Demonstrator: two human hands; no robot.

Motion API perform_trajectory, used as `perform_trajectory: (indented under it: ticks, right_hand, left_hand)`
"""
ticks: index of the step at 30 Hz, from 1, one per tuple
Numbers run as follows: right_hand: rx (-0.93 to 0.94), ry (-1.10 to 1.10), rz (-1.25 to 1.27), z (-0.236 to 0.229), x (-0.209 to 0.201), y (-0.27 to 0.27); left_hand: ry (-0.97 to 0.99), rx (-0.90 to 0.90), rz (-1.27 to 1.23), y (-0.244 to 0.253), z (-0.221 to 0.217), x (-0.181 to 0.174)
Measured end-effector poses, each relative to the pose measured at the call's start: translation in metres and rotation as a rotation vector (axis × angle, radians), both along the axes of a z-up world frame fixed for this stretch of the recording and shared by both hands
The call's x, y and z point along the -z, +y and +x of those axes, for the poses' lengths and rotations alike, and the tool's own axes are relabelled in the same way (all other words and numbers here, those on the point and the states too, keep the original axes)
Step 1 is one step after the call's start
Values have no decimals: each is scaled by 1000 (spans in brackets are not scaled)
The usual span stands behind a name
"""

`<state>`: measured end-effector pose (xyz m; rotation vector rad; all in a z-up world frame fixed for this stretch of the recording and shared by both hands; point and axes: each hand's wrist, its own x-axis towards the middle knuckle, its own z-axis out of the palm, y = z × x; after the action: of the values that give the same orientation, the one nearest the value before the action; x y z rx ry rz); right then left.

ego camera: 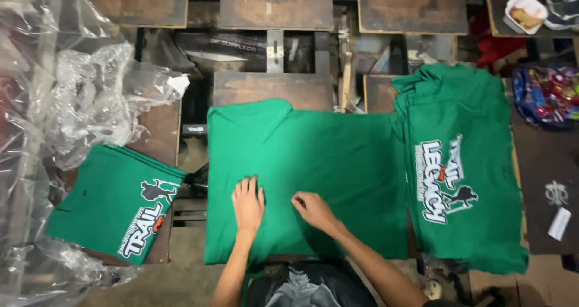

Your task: The person folds a green t-shirt on a wooden table. They smooth the shirt, fold the sleeves and bottom, then fold it in half and place it on a stack of similar shirts.

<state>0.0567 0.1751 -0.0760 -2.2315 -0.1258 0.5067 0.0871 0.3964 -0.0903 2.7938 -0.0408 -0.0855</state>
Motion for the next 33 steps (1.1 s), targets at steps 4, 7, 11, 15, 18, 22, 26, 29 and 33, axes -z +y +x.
perform_trajectory:
  ticks: [4,7,11,15,18,22,26,29,33]
  right_hand:
    - [31,-120,33,102,22,19]
    - [126,-269,-14,182,31,33]
    - [97,-288,-177,233,7,59]
    - [-101,-330,-455,249,20,72]
    - [-109,-342,-379,268,33,62]
    - [-144,-478,-541,336,11,69]
    - [-115,-646,-669,410,7,82]
    - [-97,-636,-655,443,22,89]
    - [-142,-541,-518,471,35,99]
  left_hand:
    - [78,6,46,4,101,6]
    - [30,-33,26,25,178,1]
    - [-37,-28,127,59,249,30]
    - [-21,-6,131,83,276,44]
    - [-39,-25,-141,104,288,52]
    - [-2,-117,-351,131,312,112]
    - [16,-209,-660,133,315,102]
    - [3,-193,-709,128,312,93]
    - [61,-254,-774,128,310,86]
